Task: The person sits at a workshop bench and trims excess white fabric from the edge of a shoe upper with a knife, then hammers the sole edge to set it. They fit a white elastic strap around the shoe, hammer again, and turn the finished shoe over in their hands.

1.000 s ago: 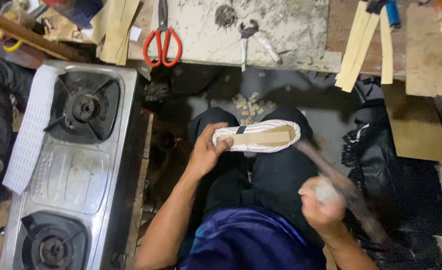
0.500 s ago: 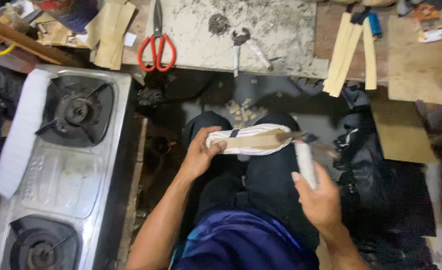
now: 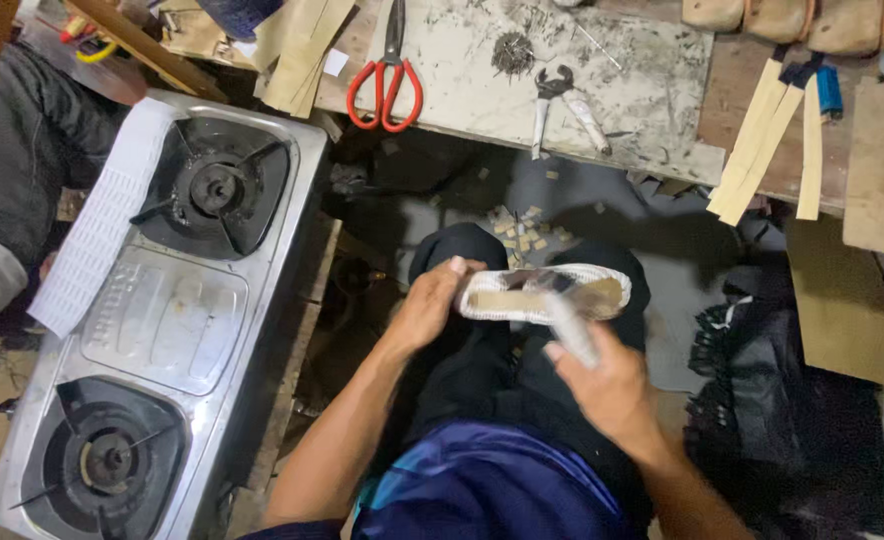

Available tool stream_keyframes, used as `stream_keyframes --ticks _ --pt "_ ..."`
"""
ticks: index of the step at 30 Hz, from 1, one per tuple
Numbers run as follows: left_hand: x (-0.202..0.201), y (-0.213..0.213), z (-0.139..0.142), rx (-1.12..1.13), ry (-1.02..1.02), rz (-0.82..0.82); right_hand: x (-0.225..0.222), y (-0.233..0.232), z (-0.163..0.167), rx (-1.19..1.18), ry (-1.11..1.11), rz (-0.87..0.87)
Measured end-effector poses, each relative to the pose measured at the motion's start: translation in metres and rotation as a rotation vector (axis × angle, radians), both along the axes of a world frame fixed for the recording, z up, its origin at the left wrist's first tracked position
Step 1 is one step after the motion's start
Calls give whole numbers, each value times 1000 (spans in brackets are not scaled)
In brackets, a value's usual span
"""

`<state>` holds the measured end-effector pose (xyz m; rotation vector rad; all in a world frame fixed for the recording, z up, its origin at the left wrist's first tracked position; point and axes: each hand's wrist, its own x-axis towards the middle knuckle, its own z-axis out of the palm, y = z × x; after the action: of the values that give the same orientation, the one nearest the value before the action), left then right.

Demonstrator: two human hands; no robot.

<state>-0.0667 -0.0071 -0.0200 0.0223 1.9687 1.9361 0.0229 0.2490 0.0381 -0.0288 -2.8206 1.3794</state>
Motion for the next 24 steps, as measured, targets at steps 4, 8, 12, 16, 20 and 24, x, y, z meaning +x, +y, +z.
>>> stream_keyframes --ticks 4,8,12,16,20,24 --pt "26 -7 28 -144 399 -103 -29 41 14 60 -227 -356" --pt "52 -4 53 -239 451 -323 -88 78 16 236 465 -92" --pt "66 20 53 -356 365 -625 -143 106 5 431 433 -153" --pt "76 47 37 -214 379 -543 -175 120 -10 554 326 -195" --pt "83 58 21 -130 103 -428 -182 120 -8 584 355 -163" --pt "80 59 13 -63 -10 -324 -144 97 18 555 627 -118"
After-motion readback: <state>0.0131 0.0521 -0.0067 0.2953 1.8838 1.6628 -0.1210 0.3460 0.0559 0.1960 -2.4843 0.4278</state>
